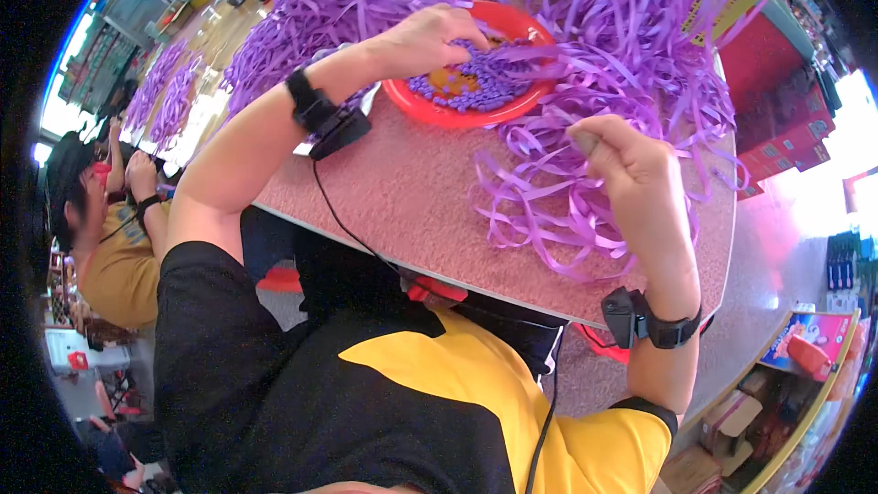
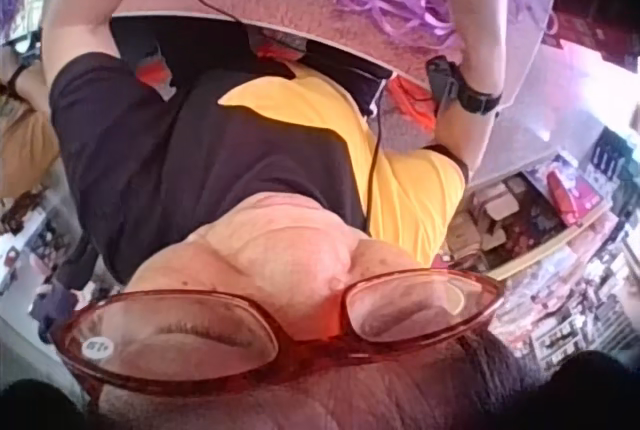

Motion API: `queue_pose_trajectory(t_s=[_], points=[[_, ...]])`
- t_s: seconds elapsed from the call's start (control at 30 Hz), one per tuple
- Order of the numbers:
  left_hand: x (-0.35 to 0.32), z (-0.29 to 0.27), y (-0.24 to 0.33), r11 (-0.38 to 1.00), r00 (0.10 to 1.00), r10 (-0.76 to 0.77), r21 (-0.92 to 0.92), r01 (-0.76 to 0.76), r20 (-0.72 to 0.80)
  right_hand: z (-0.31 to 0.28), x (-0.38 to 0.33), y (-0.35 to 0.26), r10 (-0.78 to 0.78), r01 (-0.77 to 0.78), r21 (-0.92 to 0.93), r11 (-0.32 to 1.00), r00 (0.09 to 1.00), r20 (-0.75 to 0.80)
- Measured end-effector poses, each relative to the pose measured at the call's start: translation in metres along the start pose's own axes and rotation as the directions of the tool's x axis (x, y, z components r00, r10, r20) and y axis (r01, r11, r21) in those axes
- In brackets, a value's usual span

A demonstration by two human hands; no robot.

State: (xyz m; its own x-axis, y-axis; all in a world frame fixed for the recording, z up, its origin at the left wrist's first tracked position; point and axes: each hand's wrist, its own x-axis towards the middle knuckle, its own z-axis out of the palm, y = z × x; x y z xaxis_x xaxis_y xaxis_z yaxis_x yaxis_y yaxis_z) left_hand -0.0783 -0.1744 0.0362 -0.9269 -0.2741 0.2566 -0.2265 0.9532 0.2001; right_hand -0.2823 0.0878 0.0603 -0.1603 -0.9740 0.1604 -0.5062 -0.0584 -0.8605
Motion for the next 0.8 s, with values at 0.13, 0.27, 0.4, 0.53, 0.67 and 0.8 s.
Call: queue_pose_trajectory(t_s=[0.13, 0.27, 0.4, 0.53, 0.67, 0.8], points=[[-0.072, -0.037, 0.027, 0.991, 0.980, -0.118, -0.076, 0.107, -0.161, -0.003, -0.001, 0.003, 0.044, -0.045, -0.051, 0.998, 0.999, -0.018], [-0.155, -0.058, 0.036, 0.874, 0.838, -0.484, -0.190, 0.447, -0.253, -0.003, -0.005, -0.001, 0.023, -0.023, -0.063, 0.998, 1.000, -0.008], [-0.219, -0.054, 0.046, 0.644, 0.578, -0.765, -0.327, 0.692, -0.283, 0.011, 0.003, 0.009, -0.047, 0.046, 0.067, 0.997, 0.999, 0.007], [-0.241, -0.032, 0.065, 0.778, 0.661, -0.617, -0.204, 0.594, -0.427, 0.040, 0.006, -0.003, 0.035, -0.048, 0.160, 0.986, 0.996, 0.084], [-0.229, -0.018, 0.084, 0.862, 0.767, -0.414, 0.058, 0.503, -0.490, 0.068, 0.014, -0.002, 0.054, -0.108, 0.261, 0.959, 0.977, 0.206], [-0.223, -0.009, 0.075, 0.856, 0.774, -0.379, 0.124, 0.501, -0.507, 0.098, 0.015, 0.014, -0.016, -0.052, 0.494, 0.868, 0.991, 0.133]])
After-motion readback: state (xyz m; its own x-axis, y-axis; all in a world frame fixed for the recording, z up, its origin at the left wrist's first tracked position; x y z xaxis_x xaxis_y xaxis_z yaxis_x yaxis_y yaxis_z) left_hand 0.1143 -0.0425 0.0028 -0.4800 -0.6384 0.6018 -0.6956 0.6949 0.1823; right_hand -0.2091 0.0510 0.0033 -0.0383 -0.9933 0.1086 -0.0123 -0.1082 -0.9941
